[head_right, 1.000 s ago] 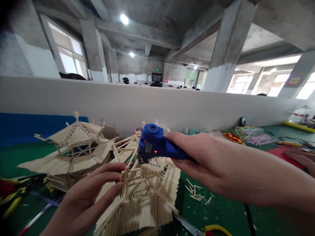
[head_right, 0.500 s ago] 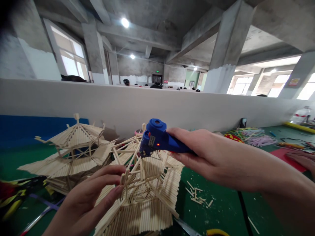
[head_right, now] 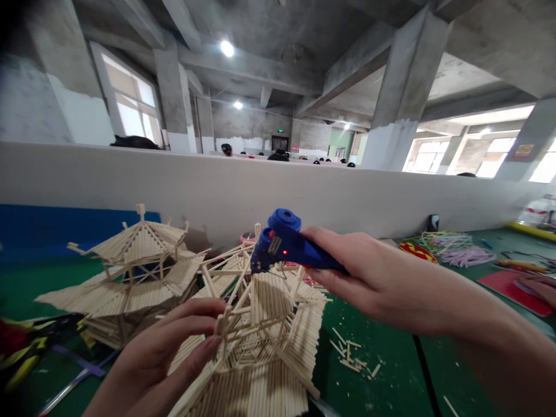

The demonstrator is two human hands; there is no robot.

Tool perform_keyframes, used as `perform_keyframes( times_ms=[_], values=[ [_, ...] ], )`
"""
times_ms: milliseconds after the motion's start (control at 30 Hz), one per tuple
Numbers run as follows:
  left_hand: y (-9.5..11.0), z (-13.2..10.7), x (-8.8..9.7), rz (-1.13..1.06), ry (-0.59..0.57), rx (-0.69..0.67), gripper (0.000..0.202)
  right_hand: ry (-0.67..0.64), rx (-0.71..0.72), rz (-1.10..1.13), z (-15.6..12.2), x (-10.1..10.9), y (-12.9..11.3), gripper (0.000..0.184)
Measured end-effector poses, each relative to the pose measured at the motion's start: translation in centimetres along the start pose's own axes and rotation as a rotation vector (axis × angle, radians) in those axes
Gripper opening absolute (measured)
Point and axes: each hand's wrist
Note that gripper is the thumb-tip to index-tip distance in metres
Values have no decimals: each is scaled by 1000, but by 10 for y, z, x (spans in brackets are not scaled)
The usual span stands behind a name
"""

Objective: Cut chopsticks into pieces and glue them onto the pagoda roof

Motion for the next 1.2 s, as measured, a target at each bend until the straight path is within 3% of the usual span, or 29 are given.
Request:
perform_keyframes(
  times_ms=[700, 1200],
  values=[
    [1, 0, 0, 30, 11, 3, 11, 10, 5, 77, 17, -2, 3, 44],
    [1, 0, 0, 26, 8, -1, 12, 1, 8, 12, -6, -2, -1, 48]
  ],
)
Point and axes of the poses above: each hand's wrist, its own z-axis towards the middle knuckle, its own x-axis out of the back of the hand, y = z × x
